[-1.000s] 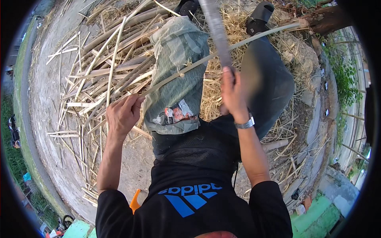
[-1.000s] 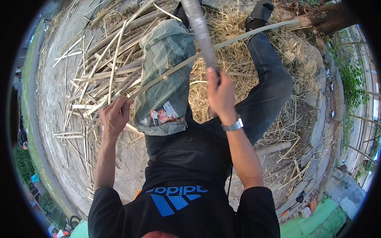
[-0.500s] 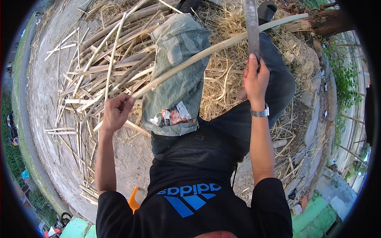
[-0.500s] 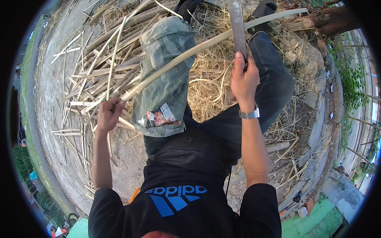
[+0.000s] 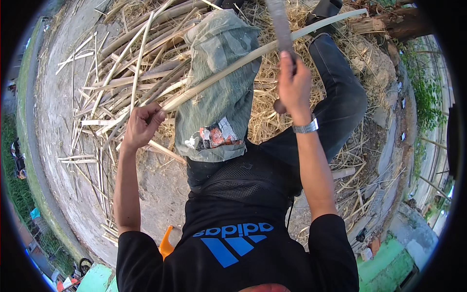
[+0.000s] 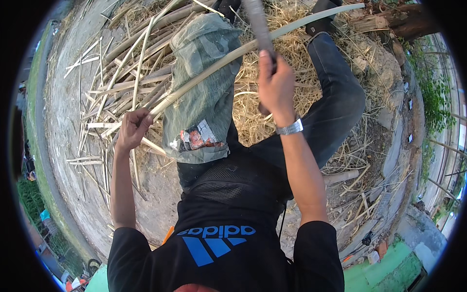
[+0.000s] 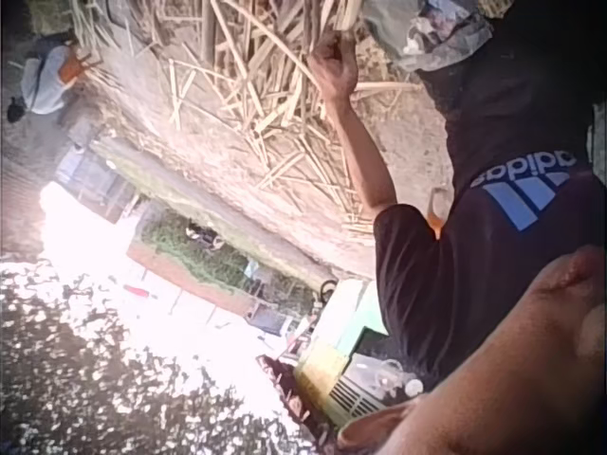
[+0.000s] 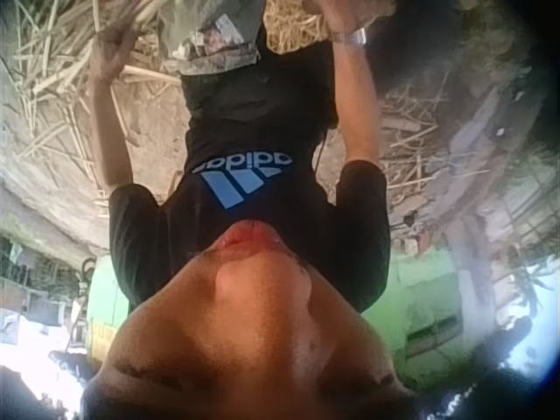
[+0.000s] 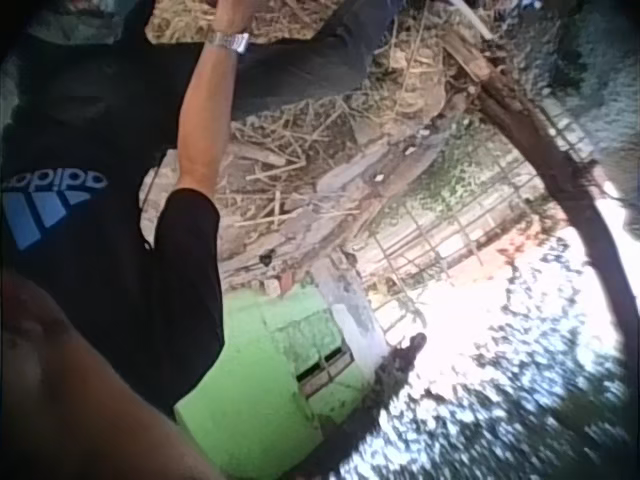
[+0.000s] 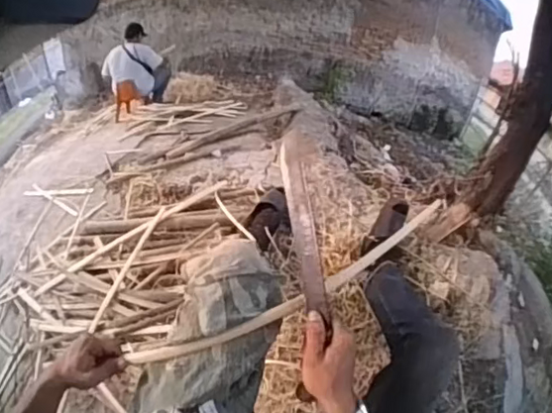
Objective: The person uses a large blade to shave and smooth a length of bamboo, resting the piece against their leg and repeatedly scraping the surface.
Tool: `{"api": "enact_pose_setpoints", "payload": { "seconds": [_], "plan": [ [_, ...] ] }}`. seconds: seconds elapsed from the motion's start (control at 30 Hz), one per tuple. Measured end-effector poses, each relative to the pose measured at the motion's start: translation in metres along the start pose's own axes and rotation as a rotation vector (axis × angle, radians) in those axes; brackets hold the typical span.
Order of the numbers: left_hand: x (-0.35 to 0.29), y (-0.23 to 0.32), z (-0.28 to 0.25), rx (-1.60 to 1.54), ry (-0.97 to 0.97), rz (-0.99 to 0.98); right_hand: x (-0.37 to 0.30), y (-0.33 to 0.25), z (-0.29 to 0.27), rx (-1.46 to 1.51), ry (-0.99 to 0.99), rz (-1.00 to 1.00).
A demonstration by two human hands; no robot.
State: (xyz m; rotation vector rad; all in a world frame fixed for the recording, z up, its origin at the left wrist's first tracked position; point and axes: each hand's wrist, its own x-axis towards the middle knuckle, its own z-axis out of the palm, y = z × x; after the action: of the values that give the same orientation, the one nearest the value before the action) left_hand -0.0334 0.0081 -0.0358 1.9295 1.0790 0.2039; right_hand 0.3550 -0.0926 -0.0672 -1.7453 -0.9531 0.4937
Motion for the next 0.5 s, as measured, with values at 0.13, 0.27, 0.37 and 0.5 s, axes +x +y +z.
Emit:
{"api": "enact_pose_setpoints", "payload": {
  "seconds": [0.13, 0.27, 0.37, 0.5],
  "plan": [
    [-0.005, 0.003, 0.001, 0.008, 0.044, -0.053, -0.047, -0.037, 0.026, 0.053, -0.152, -0.161],
    [-0.003, -0.010, -0.001, -0.061, -0.030, -0.068, -0.021, -0.022, 0.011, -0.059, -0.075, -0.152],
    [0.002, -0.006, -0.004, -0.364, -0.183, -0.170, 0.016, -0.010, -0.019, 0.092, 0.100, 0.028],
    [0.010, -0.013, -0.007, -0.543, -0.297, -0.265, 0.013, -0.006, -0.002, 0.127, 0.101, -0.017]
  ]
}}
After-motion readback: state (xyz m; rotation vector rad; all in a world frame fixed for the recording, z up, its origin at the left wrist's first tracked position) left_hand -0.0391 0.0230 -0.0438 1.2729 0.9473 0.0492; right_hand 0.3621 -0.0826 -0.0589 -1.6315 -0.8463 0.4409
